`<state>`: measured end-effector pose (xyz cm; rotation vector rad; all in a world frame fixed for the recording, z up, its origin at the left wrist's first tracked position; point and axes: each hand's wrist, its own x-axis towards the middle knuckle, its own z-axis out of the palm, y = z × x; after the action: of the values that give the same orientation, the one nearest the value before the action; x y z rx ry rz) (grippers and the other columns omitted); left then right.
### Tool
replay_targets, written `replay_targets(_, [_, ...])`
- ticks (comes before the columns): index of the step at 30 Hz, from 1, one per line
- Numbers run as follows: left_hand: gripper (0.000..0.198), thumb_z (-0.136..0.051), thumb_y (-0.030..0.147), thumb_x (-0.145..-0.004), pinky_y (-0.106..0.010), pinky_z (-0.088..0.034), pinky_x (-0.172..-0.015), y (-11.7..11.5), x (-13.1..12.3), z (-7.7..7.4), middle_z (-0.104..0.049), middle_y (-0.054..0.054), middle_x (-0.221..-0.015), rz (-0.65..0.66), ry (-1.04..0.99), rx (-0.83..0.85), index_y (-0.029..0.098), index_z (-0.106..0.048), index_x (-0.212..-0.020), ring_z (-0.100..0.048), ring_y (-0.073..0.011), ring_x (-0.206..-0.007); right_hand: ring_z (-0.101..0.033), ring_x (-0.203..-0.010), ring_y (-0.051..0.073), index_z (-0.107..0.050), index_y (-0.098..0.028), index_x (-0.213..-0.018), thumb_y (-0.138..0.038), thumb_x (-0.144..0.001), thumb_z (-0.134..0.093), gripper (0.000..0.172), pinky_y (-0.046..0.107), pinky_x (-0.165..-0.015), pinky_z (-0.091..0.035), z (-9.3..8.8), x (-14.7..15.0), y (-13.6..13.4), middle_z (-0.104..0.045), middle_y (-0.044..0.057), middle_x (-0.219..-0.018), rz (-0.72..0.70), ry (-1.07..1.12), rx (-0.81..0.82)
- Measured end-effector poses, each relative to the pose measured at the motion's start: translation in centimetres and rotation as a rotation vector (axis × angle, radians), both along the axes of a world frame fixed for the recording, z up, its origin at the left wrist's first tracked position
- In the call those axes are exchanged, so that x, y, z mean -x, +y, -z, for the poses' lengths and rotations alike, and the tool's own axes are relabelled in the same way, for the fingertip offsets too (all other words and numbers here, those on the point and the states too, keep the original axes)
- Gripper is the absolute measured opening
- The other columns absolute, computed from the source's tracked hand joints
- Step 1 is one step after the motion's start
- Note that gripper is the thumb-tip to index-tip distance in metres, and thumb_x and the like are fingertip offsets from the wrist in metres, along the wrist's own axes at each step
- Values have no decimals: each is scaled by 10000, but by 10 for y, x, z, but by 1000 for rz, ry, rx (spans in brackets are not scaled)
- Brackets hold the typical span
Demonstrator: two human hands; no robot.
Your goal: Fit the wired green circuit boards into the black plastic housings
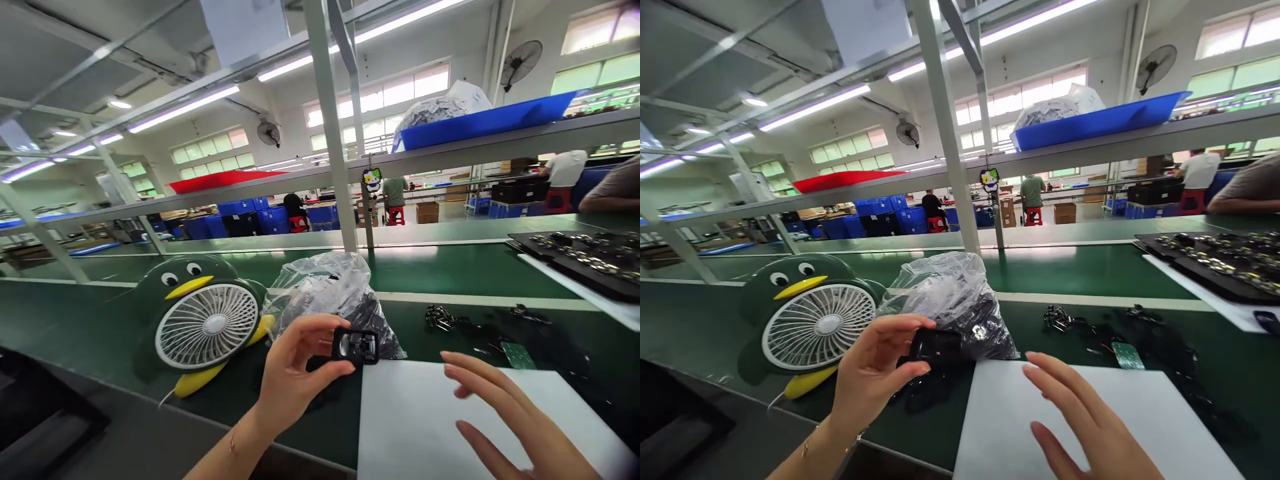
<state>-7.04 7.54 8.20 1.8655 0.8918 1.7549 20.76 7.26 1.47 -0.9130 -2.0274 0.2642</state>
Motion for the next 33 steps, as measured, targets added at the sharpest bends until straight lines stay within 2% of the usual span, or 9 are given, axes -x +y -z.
replay_targets(2, [250, -833, 264, -661, -203, -586, -620, -4, -22, 9, -711, -25, -862, 139, -63, 123, 213, -673, -846, -692, -161, -728, -612, -1125, 231, -585, -257, -1254, -254, -843, -630, 414, 325, -932, -531, -22, 15, -8, -575, 86, -1321, -97, 1, -108])
replay_targets(4, [267, -845, 330, -637, -206, -580, -559, -4, -39, 18, -696, -27, -786, 292, -143, 290, 186, -660, -765, -684, -159, -668, -650, -1049, 203, -638, -224, -1173, -189, -864, -596, 314, 295, -898, -547, -38, 26, -13, -664, 81, -1192, -188, 79, -48])
replay_targets(7, [369, -818, 434, -646, -213, -553, -436, -3, -58, 29, -664, -7, -630, 478, -275, 567, 161, -574, -687, -651, -142, -492, -703, -755, 159, -708, -186, -918, -265, -882, -587, 148, 243, -703, -586, -46, 33, -15, -744, 46, -818, -258, 296, 416])
replay_targets(10, [424, -750, 495, -712, -182, -505, -374, -3, -68, 35, -639, -4, -489, 568, -295, 768, 162, -495, -651, -605, -126, -380, -687, -616, 143, -689, -145, -786, -411, -819, -658, 270, 248, -619, -585, -40, 31, -13, -709, 37, -667, -325, 579, 917])
replay_targets(13, [433, -691, 528, -761, -166, -493, -365, -3, -73, 38, -652, -19, -475, 621, -300, 868, 164, -480, -656, -599, -119, -367, -671, -570, 118, -686, -116, -752, -466, -766, -703, 350, 227, -590, -574, -33, 28, -11, -687, 36, -635, -388, 745, 1123])
replay_targets(22, [438, -635, 541, -800, -161, -473, -345, -3, -74, 31, -624, -4, -478, 623, -286, 914, 167, -458, -657, -572, -106, -366, -648, -521, 90, -691, -104, -716, -481, -741, -727, 380, 174, -542, -537, -32, 30, -14, -684, 48, -610, -365, 836, 1230])
replay_targets(27, [385, -770, 437, -707, -90, -359, -330, -6, -73, 36, -586, 52, -559, 529, -143, 832, 178, -513, -833, -474, -36, -371, -664, -558, 111, -688, -113, -717, -468, -750, -723, 358, 202, -565, -550, -27, 28, -14, -688, 47, -625, -336, 819, 1198])
replay_targets(29, [322, -748, 385, -746, -81, -344, -342, -8, -73, 37, -569, 56, -580, 499, -127, 799, 177, -517, -829, -455, -22, -385, -674, -578, 123, -692, -116, -727, -468, -750, -723, 354, 222, -575, -559, -25, 28, -14, -695, 52, -660, -325, 810, 1193])
replay_targets(33, [295, -668, 430, -809, -97, -330, -302, -8, -75, 36, -550, 51, -532, 533, -163, 842, 176, -521, -839, -470, -51, -362, -685, -595, 139, -702, -117, -754, -472, -755, -717, 355, 243, -586, -567, -24, 29, -15, -705, 64, -706, -295, 807, 1172])
